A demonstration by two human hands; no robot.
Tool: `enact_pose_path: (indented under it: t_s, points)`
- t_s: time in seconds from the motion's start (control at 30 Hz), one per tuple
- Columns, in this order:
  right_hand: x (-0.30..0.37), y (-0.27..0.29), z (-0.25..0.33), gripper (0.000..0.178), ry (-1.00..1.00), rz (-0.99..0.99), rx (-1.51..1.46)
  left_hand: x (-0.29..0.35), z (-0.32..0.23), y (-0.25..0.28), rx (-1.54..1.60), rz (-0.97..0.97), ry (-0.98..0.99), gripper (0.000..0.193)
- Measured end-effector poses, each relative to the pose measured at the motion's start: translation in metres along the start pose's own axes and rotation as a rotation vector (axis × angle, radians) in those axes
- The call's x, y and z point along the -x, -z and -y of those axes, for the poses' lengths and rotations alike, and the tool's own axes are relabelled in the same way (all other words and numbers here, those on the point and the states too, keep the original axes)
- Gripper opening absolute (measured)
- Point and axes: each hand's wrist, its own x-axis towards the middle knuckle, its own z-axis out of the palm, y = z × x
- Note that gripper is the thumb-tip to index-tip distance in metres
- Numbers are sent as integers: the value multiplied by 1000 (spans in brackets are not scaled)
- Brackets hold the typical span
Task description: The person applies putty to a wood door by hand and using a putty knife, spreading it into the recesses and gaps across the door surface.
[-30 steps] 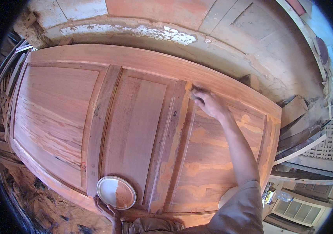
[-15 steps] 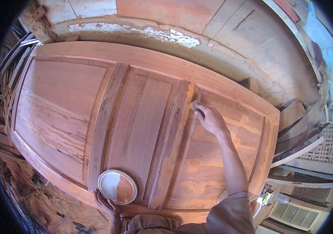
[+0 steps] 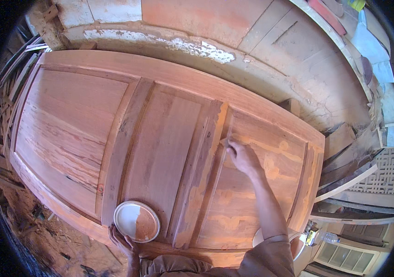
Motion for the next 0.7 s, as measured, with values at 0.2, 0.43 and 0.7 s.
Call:
enact_pose_path:
  t_s: [0.2,0.43,0.7]
  points:
    - [-114,38,-4,37,-288,15,-119,-6,-10,6,-26,47,16,69]
    - [-150,27,3,38,-435,252,-17,-7,-7,2,9,14,-12,70]
    - [-101,0,21,36,-336,219,94,0,-3,4,12,22,-4,69]
